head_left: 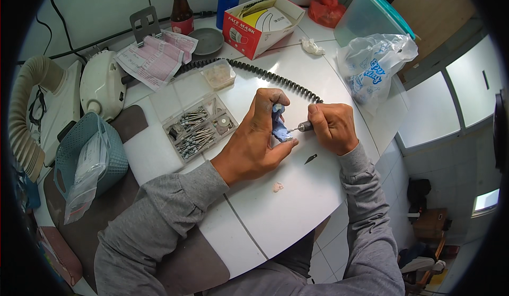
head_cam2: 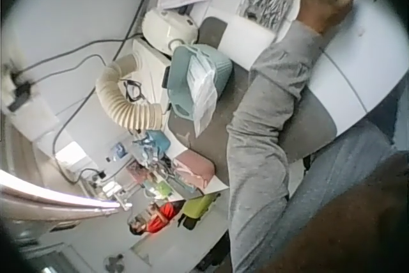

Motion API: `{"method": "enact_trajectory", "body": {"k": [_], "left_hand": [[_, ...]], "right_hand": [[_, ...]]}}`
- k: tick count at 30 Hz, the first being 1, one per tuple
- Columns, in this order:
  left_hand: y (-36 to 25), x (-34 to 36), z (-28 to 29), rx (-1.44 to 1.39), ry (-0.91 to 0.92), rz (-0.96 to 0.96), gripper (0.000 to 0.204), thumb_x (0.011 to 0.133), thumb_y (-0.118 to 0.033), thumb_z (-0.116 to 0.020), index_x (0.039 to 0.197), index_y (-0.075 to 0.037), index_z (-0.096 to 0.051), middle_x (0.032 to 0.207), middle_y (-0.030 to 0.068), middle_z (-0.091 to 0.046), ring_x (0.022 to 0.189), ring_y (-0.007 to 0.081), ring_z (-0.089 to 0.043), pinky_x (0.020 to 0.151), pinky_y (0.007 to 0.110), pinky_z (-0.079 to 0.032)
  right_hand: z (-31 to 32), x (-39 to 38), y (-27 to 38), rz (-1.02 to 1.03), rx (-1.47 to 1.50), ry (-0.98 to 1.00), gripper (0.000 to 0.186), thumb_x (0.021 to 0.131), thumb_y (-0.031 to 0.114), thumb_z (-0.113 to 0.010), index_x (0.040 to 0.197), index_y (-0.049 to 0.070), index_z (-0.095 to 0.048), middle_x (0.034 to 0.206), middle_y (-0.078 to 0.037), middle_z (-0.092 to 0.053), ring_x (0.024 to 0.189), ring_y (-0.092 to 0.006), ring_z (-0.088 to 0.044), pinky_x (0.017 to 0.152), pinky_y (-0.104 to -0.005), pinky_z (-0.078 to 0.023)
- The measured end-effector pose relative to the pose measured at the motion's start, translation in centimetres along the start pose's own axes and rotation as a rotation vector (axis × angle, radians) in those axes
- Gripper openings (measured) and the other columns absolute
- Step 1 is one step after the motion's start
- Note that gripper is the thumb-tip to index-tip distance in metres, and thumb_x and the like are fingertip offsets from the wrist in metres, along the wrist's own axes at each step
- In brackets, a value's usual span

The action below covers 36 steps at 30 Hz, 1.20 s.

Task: Trim and refine a blue dental plaster model using a dental handpiece.

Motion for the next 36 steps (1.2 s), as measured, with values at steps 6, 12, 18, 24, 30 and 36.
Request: {"method": "enact_trajectory", "body": {"k": [6,12,18,24,30,36], "left_hand": [[-0.01,-0.06,-0.04,-0.018,0.016,0.022,0.078,0.09,-0.009,-0.091,0.142,-0.011,-0.033,0.121,0.0137,-0.05,0.105,0.0221,-0.059,0.091,0.039,-0.057],[0.04,-0.08,-0.13,-0.016,0.014,0.017,0.079,0.09,-0.009,-0.091,0.142,-0.011,-0.033,0.121,0.0133,-0.049,0.104,0.0215,-0.058,0.09,0.039,-0.057],[0.09,-0.1,-0.13,-0.004,0.003,-0.013,0.079,0.09,-0.009,-0.091,0.142,-0.012,-0.033,0.121,0.013,-0.049,0.103,0.0213,-0.057,0.089,0.039,-0.057],[0.1,-0.08,-0.09,-0.012,0.012,0.007,0.079,0.09,-0.01,-0.092,0.143,-0.012,-0.033,0.121,0.0131,-0.05,0.103,0.0214,-0.058,0.088,0.038,-0.057],[0.07,-0.1,-0.07,0.004,-0.004,-0.011,0.079,0.09,-0.011,-0.092,0.143,-0.011,-0.033,0.123,0.0137,-0.05,0.104,0.022,-0.059,0.089,0.039,-0.057],[0.11,-0.07,-0.05,0.009,-0.006,-0.001,0.08,0.09,-0.012,-0.092,0.143,-0.011,-0.032,0.122,0.0143,-0.05,0.105,0.0226,-0.059,0.089,0.039,-0.056]], "right_hand": [[-0.04,0.0,-0.01,0.002,-0.015,0.001,0.055,0.115,0.028,-0.06,0.064,0.008,-0.061,0.056,-0.011,-0.054,0.045,-0.0331,-0.051,0.048,-0.0441,-0.041],[-0.06,-0.04,0.02,0.005,-0.014,-0.002,0.055,0.115,0.029,-0.06,0.064,0.008,-0.061,0.056,-0.011,-0.054,0.045,-0.0333,-0.051,0.048,-0.0443,-0.041],[-0.09,-0.07,-0.03,0.005,-0.013,0.0,0.055,0.115,0.029,-0.06,0.064,0.007,-0.061,0.056,-0.011,-0.054,0.045,-0.0334,-0.051,0.048,-0.0442,-0.04],[0.04,-0.04,0.02,-0.005,-0.002,0.0,0.055,0.114,0.029,-0.06,0.064,0.008,-0.061,0.056,-0.012,-0.054,0.045,-0.0331,-0.051,0.048,-0.0439,-0.04],[-0.06,-0.12,-0.15,0.002,-0.012,-0.012,0.056,0.115,0.03,-0.059,0.064,0.008,-0.061,0.055,-0.011,-0.054,0.044,-0.0325,-0.051,0.048,-0.0439,-0.04],[-0.02,-0.09,-0.06,-0.001,-0.013,0.001,0.055,0.115,0.03,-0.059,0.064,0.008,-0.061,0.055,-0.011,-0.054,0.044,-0.0328,-0.051,0.048,-0.044,-0.041]]}}
Point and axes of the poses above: each hand's wrist, its own x-axis towards the middle knuckle, its own z-axis out of the back of the hand, y = z × x, the point moved 5 cm from there along x, towards the middle knuckle
